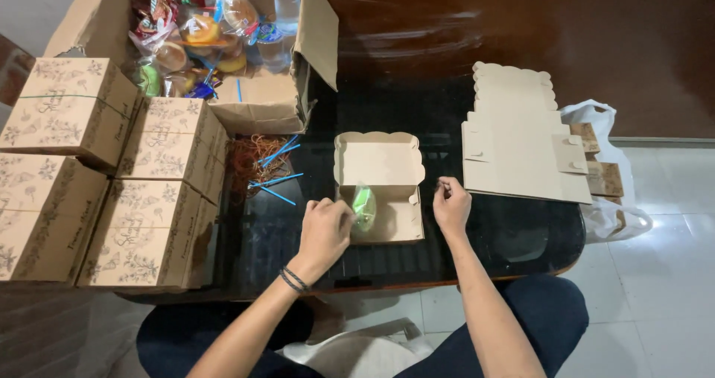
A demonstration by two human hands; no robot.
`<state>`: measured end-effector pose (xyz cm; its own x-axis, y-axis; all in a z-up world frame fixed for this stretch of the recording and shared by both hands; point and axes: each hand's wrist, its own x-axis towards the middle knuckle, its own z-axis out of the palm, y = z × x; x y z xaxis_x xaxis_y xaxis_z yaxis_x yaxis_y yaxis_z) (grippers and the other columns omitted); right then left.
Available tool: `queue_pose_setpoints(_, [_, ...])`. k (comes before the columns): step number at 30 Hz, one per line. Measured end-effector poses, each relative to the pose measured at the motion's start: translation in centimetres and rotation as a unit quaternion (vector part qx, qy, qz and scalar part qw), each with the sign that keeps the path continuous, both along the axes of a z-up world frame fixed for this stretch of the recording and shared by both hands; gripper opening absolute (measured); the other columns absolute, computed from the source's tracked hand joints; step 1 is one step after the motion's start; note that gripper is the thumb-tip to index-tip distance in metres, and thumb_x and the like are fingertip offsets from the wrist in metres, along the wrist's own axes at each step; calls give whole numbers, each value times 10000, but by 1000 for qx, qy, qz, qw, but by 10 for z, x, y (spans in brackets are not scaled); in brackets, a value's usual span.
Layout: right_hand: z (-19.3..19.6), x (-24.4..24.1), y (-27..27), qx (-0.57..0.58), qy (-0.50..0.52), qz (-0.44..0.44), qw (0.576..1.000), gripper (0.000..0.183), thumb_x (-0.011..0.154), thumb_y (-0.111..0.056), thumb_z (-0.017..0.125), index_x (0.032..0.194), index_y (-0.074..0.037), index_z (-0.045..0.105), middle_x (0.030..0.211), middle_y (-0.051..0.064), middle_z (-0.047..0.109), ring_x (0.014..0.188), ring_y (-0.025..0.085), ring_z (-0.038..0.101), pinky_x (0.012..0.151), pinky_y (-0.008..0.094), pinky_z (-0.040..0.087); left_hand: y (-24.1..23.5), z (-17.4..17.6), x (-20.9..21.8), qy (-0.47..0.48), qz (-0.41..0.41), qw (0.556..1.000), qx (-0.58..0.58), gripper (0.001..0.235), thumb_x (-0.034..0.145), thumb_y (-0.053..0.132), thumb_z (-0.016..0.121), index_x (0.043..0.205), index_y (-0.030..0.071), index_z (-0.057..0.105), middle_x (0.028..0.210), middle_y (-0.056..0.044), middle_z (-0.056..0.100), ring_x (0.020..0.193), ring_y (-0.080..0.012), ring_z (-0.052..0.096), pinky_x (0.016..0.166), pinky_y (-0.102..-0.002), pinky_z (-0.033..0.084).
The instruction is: Folding cardboard templates into boxes and filling them with snacks.
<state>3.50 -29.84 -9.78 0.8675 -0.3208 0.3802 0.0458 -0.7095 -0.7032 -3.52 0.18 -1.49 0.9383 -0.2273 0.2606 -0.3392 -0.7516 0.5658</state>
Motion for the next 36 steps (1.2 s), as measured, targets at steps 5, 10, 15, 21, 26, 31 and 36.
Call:
queue_pose_setpoints(5, [3, -1, 1, -1, 4, 0, 1000, 177, 891, 5, 641, 998, -79, 755, 840, 140, 755, 759, 338, 723, 662, 388, 573, -10, 21, -10, -104, 42, 983, 146, 153, 849, 245, 782, 762, 135, 722, 815, 9, 639, 899, -197, 575, 841, -384, 406])
queue_pose_setpoints(10, [0, 0, 1, -3, -2, 0, 1000, 180, 881, 9, 640, 995, -71, 754, 831, 147, 750, 771, 347, 721, 666, 392, 574, -9, 23, -6, -140, 56, 963, 225, 209, 876, 290, 785, 728, 148, 741, 795, 36, 595, 901, -160, 552, 848, -364, 372])
queue_pose_setpoints(15, [1, -1, 0, 2, -5, 2, 1000, 171, 892, 13, 639, 992, -70, 750, 821, 129, 751, 739, 324, 719, 645, 374, 566, -27, 20, -1, -160, 9, 944, 289, 112, 761, 108, 814, 856, 112, 753, 959, -107, 554, 909, -282, 509, 743, -408, 349])
queue_pose_setpoints(21, [3, -1, 1, -4, -10, 4, 1000, 148, 903, 23, 654, 982, -65, 744, 817, 146, 747, 747, 345, 718, 629, 376, 567, -62, -9, 30, -51, -128, 945, 296, 252, 781, 19, 782, 1015, 111, 767, 1008, -121, 585, 807, -287, 663, 632, -364, 503])
queue_pose_setpoints(26, [6, -2, 1, -1, -5, 5, 1000, 160, 905, 29, 643, 987, -63, 745, 818, 148, 749, 742, 344, 718, 631, 377, 569, -71, -35, 46, 5, -126, 942, 311, 222, 779, -8, 743, 979, 82, 773, 932, -132, 643, 725, -278, 721, 564, -361, 568])
queue_pose_setpoints(31, [3, 0, 2, 4, -2, 6, 1000, 155, 906, 25, 645, 992, -60, 741, 812, 142, 743, 743, 333, 717, 623, 370, 565, -73, -32, 45, 21, -124, 943, 307, 177, 815, -20, 676, 968, 38, 743, 822, -112, 678, 725, -281, 743, 565, -370, 590])
queue_pose_setpoints(36, [3, 0, 2, 2, 11, -4, 1000, 159, 906, 29, 645, 998, -54, 745, 832, 154, 749, 768, 354, 722, 638, 396, 577, -75, 2, 36, 59, -109, 948, 293, 120, 817, -17, 678, 925, 12, 724, 762, -122, 712, 686, -282, 738, 533, -379, 585])
